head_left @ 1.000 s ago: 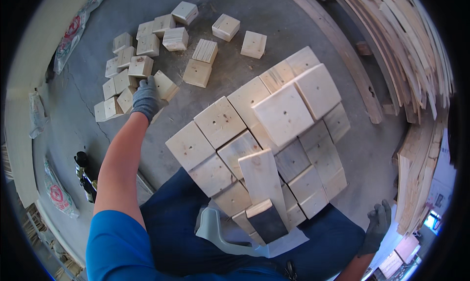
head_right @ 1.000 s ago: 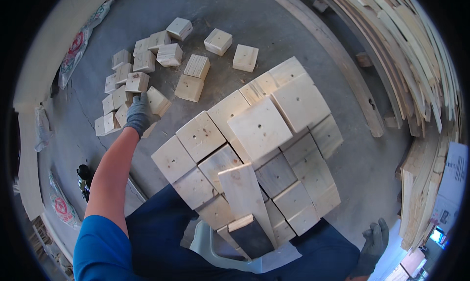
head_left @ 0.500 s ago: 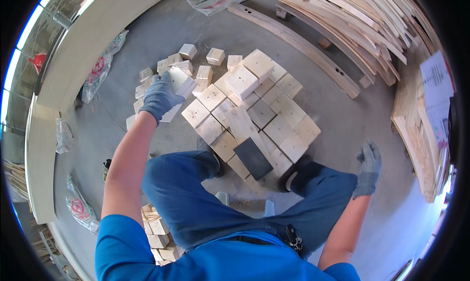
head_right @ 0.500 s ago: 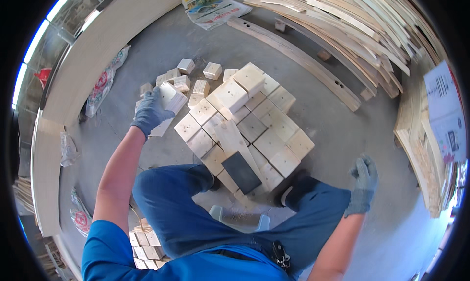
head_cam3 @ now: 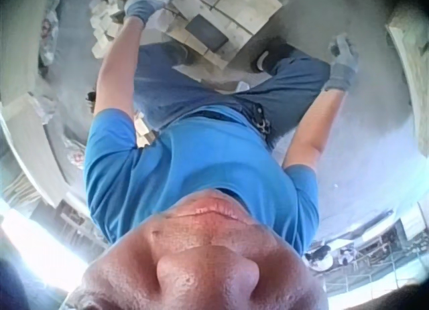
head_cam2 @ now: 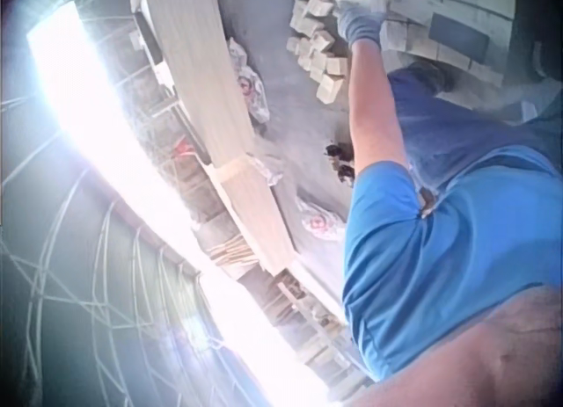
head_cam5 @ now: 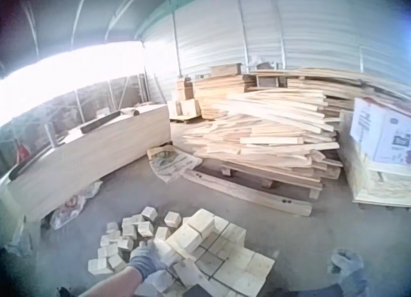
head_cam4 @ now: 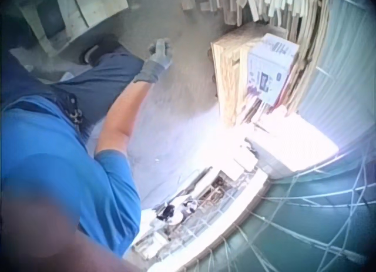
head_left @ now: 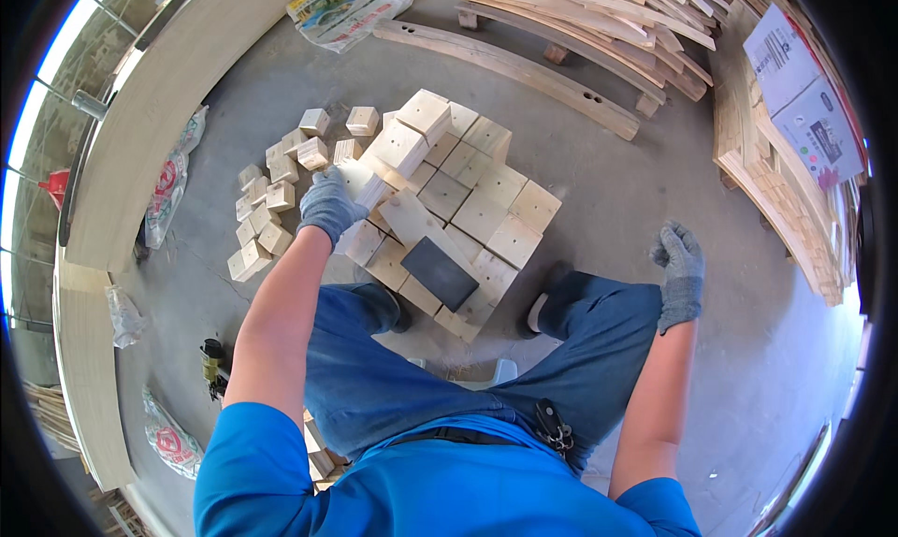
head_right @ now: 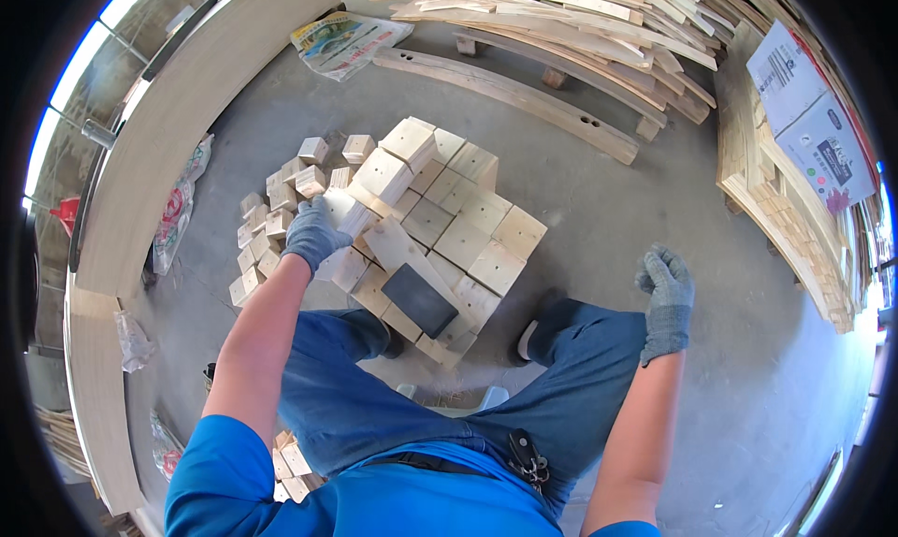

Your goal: The person sits on the floor and sands small rectangular wooden blocks using a sanding block. They pick up blocks from a pile, sand the edges and faces, and place them back down. The person repeats this process for multiple blocks throughout the clip.

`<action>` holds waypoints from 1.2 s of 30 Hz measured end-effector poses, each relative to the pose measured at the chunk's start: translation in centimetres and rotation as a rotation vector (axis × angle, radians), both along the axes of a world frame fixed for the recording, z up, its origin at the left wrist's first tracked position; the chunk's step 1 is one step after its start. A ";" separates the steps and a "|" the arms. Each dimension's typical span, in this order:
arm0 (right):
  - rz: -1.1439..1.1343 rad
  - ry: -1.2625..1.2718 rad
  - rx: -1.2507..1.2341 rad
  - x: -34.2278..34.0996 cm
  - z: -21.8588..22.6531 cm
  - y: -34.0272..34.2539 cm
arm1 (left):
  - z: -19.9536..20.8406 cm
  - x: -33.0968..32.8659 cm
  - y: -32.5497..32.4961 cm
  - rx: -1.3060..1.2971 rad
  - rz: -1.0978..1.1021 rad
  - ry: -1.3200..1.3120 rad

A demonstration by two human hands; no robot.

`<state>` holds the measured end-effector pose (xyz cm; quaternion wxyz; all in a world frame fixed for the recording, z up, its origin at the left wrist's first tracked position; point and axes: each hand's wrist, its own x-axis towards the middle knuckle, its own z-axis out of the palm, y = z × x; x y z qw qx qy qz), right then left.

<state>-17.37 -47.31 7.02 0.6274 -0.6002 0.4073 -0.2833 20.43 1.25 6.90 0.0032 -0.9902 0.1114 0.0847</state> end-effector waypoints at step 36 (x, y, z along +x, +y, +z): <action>0.534 0.245 -0.942 5.5 -0.7 15.8 | -2.7 -12.5 5.4 -1.525 0.586 0.262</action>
